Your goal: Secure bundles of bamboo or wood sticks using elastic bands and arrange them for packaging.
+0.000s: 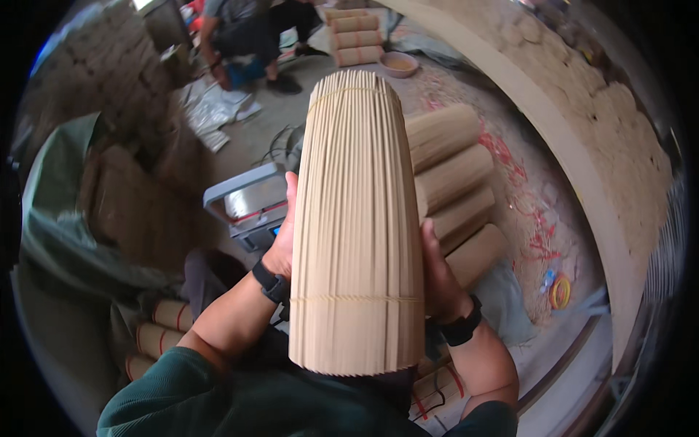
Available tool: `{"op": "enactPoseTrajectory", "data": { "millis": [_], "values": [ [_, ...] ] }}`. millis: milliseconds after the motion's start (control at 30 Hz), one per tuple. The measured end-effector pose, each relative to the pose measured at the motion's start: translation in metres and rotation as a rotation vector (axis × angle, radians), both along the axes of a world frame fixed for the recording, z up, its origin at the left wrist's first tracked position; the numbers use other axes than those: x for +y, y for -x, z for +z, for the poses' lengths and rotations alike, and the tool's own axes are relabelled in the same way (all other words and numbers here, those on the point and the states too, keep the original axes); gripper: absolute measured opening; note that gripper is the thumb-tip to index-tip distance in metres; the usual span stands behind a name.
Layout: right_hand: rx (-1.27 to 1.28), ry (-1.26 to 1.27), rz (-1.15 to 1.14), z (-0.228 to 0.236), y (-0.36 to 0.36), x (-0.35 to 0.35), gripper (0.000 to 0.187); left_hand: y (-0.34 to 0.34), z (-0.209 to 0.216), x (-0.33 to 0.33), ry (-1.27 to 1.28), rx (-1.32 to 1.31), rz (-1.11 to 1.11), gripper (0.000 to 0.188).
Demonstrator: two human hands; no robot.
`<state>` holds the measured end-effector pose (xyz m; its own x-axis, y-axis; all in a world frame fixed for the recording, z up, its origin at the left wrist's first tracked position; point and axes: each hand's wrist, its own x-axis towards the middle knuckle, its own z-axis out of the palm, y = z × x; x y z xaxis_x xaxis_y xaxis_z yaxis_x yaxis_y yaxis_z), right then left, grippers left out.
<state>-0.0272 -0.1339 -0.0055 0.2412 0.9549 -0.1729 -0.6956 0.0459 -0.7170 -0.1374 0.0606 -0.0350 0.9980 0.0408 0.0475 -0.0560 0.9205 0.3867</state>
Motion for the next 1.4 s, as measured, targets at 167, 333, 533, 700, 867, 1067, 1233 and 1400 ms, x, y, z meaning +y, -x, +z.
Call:
{"op": "enactPoseTrajectory", "data": {
  "millis": [167, 333, 533, 700, 867, 1067, 1233, 1400],
  "values": [
    [-0.897, 0.110, 0.175, 0.032, 0.013, 0.054, 0.070, 0.040, -0.035, 0.025, 0.553, -0.372, 0.095, 0.089],
    [-1.747, -0.181, -0.102, 0.090, 0.034, 0.107, 0.098, 0.083, -0.042, 0.044, 0.552, -0.479, 0.117, 0.088],
    [-2.140, -0.444, 0.377, 0.070, 0.078, 0.155, 0.103, 0.094, -0.042, 0.043, 0.218, -0.199, 0.472, 0.088],
    [-1.957, -0.346, 0.498, 0.070, 0.079, 0.152, 0.101, 0.108, -0.052, 0.053, 0.101, -0.181, 0.444, 0.089],
    [-2.107, -0.480, 0.477, 0.069, 0.094, 0.161, 0.101, 0.109, -0.052, 0.049, 0.162, -0.169, 0.433, 0.089],
    [-2.079, -0.406, 0.465, 0.069, 0.083, 0.153, 0.099, 0.109, -0.057, 0.048, 0.163, -0.174, 0.366, 0.079],
    [-2.185, -0.421, 0.492, 0.046, 0.080, 0.157, 0.099, 0.106, -0.059, 0.046, 0.110, -0.171, 0.365, 0.082],
    [-2.248, -0.409, 0.267, 0.068, 0.088, 0.144, 0.099, 0.108, -0.067, 0.049, 0.121, -0.086, 0.375, 0.083]
  ]
}}
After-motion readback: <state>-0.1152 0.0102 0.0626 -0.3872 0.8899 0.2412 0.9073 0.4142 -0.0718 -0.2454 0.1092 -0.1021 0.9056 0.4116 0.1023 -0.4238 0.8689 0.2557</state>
